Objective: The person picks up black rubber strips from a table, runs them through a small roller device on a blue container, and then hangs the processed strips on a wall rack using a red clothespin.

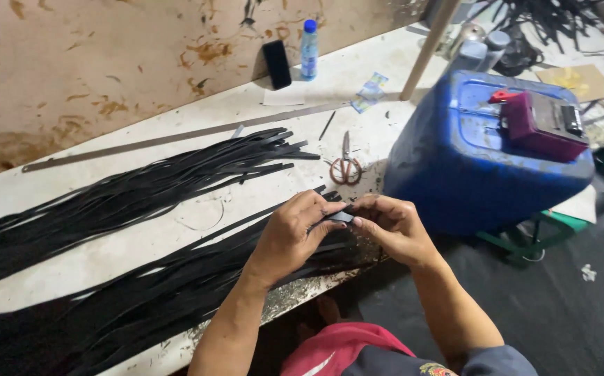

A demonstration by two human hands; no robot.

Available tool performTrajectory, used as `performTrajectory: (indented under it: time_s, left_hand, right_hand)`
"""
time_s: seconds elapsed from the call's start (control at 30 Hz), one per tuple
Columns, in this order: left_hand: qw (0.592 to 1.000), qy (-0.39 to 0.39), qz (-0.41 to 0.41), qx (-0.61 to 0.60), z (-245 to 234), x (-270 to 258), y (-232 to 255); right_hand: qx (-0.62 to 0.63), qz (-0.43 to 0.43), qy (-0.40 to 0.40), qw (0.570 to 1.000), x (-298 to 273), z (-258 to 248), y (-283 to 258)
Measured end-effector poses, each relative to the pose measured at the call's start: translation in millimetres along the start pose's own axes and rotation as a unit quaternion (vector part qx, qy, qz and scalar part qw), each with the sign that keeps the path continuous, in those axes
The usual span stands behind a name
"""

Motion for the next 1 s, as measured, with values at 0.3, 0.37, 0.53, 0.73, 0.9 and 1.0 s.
performTrajectory:
  time_s: [0.3,0.37,0.53,0.73,0.9,1.0]
  left_hand:
    - [0.997,-0.077,0.023,-0.019,-3,70,-2]
    - [0.992,-0.118,0.025,-0.047,2,90,-3]
    - [0.975,-0.212,0.049,-0.033,37,137,20]
    - [0.949,-0.295,0.085,-0.073,95,178,12]
    - [0.932,-0.322,-0.084,-0.146,81,213,-13]
    - [0.931,-0.318,-0.069,-0.165,115,233,1]
  right_hand:
    - [-0.253,-0.07,0.007,0.965,-12,-56,-72]
    - [-0.267,-0.064,-0.016,0.961,1,-65,-93]
    - [-0.266,-0.016,-0.091,0.96,18,-105,-103]
    - [-0.157,0.036,-0.174,0.972,37,-185,-101]
    - [-0.167,0.078,-0.189,0.965,27,-274,-104]
    - [-0.192,0.04,-0.162,0.967,34,-289,-104]
Point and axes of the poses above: each hand's wrist, its own x-axis towards the middle knuckle, its own z-axis out of the palm, y = z × x, the point moved 2 cm from there along x, towards the middle knuckle, and after that the axes turned 2 degrees about -z, right-handed, at the moved point
